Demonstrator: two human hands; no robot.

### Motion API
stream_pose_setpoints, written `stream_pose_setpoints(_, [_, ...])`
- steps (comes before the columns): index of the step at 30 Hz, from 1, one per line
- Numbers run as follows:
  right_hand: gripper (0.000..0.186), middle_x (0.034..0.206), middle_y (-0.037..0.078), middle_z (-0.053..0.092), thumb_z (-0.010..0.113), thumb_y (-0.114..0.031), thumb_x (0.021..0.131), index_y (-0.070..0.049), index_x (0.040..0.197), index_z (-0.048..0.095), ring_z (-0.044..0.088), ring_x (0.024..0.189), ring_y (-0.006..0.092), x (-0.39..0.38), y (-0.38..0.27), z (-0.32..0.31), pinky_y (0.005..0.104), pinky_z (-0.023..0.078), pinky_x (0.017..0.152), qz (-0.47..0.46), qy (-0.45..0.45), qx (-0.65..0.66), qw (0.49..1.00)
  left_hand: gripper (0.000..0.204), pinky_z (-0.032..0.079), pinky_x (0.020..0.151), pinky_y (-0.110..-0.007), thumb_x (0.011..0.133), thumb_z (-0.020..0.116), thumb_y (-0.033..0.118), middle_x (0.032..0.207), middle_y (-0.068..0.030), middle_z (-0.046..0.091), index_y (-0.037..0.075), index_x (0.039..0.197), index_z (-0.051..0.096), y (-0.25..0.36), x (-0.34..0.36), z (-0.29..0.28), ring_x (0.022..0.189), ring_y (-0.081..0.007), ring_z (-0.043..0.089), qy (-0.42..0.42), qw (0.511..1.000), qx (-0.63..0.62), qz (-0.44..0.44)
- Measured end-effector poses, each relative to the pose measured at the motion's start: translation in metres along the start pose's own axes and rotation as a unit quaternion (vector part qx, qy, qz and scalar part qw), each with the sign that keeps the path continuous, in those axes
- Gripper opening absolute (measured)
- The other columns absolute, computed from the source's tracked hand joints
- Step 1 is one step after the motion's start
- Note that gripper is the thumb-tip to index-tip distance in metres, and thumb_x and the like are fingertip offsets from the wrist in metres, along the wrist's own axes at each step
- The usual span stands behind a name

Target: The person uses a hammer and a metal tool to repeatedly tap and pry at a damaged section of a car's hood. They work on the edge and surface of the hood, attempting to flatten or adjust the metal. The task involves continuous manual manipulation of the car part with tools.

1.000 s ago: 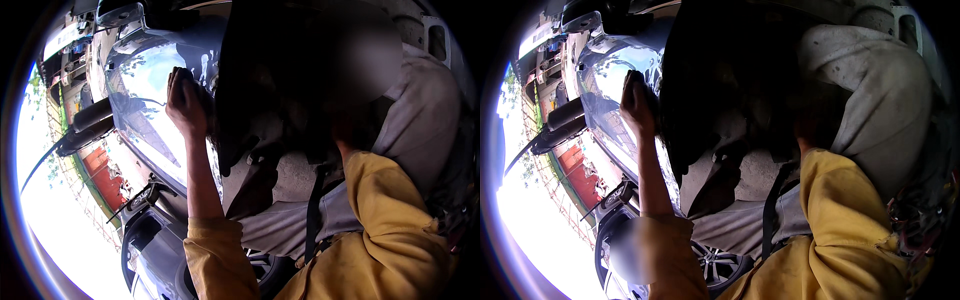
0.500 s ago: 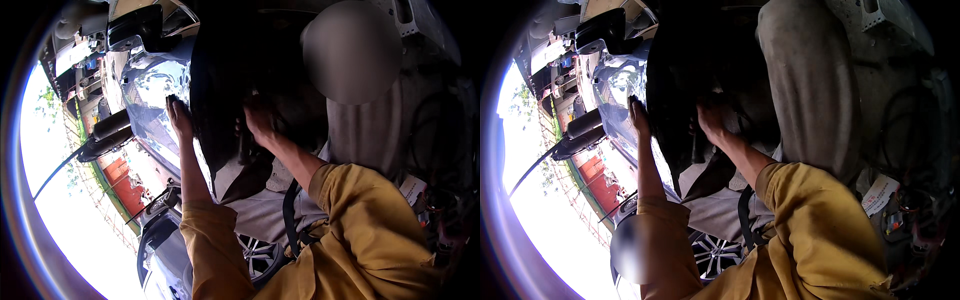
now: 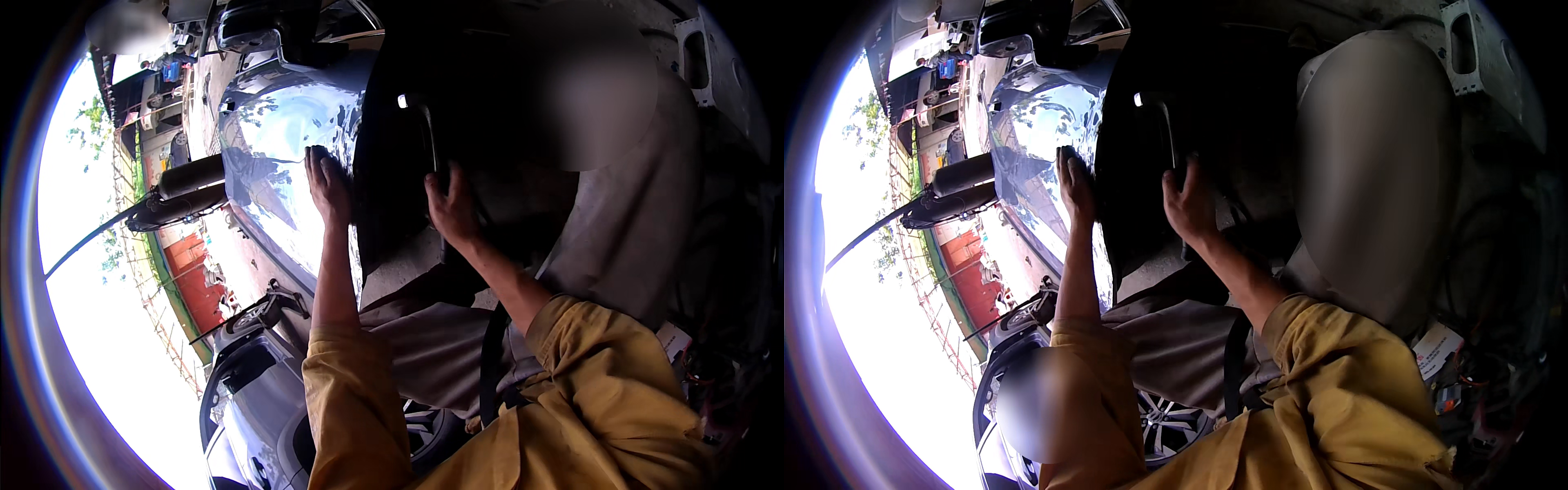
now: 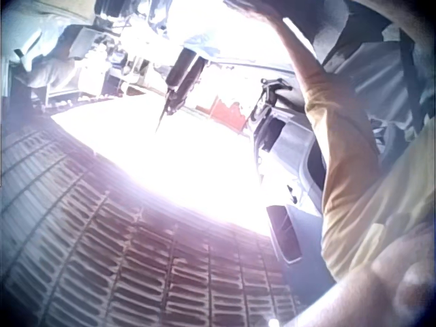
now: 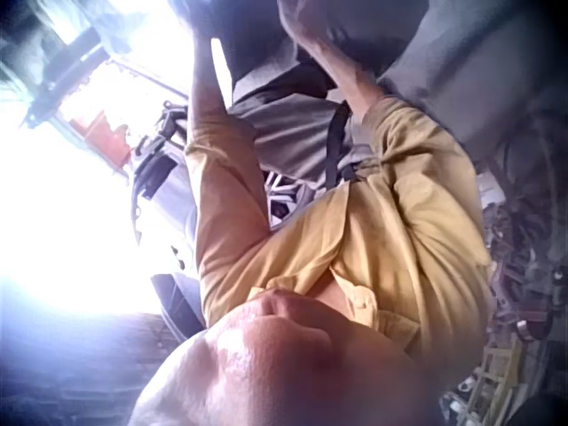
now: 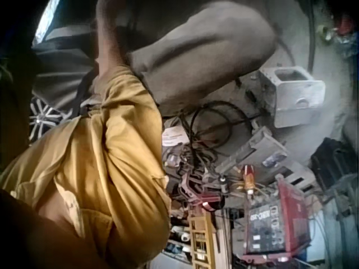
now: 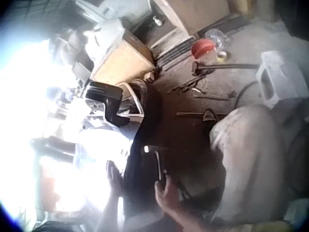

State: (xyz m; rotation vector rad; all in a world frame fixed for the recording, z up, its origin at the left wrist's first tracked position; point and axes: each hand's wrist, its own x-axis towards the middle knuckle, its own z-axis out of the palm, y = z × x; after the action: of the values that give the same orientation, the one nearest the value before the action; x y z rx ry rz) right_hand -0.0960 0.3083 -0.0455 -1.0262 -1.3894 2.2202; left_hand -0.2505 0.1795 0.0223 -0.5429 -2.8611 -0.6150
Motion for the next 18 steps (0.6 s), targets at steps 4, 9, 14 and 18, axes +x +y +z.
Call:
stream_pose_setpoints(4, [0.015,0.067,0.001,0.047,0.054,-0.022,0.091,-0.010,0.089,0.046,0.049,0.055,0.0110,0.009,-0.036,-0.013,0.0292,0.045,0.051,0.356,-0.113,0.434,0.820,0.047,0.023,0.110,-0.040,0.098,0.033,0.027,0.140,-0.0222,0.037,-0.003,0.132,0.043,-0.013,-0.006,-0.010,0.133,-0.0357,0.032,-0.011,0.998,-0.016,0.057])
stream_pose_setpoints(9, [0.019,0.065,-0.002,0.046,0.056,-0.025,0.091,-0.012,0.086,0.044,0.045,0.053,0.0073,-0.007,-0.075,0.014,0.0248,0.041,0.051,0.384,-0.212,0.461,0.772,0.046,0.025,0.109,-0.040,0.098,0.033,0.025,0.139,-0.0227,0.039,-0.005,0.130,0.044,-0.008,-0.008,-0.008,0.131,-0.0366,0.034,-0.012,0.999,-0.024,0.042])
stream_pose_setpoints(14, [0.017,0.065,-0.002,0.047,0.056,-0.024,0.091,-0.013,0.086,0.044,0.046,0.053,0.0070,0.008,-0.053,0.002,0.0242,0.041,0.050,0.442,-0.140,0.531,0.710,0.046,0.024,0.109,-0.039,0.099,0.033,0.024,0.140,-0.0228,0.037,-0.007,0.132,0.040,-0.024,-0.012,-0.018,0.131,-0.0350,0.034,-0.033,0.997,-0.061,0.044])
stream_pose_setpoints(18, [0.012,0.062,-0.001,0.045,0.053,-0.019,0.087,-0.014,0.090,0.043,0.046,0.051,0.0100,0.017,-0.021,-0.030,0.0277,0.041,0.049,0.441,0.043,0.594,0.671,0.047,0.023,0.110,-0.038,0.100,0.032,0.021,0.143,-0.0217,0.033,-0.009,0.135,0.034,0.002,-0.010,-0.015,0.132,-0.0299,0.034,-0.057,0.992,-0.115,-0.013])
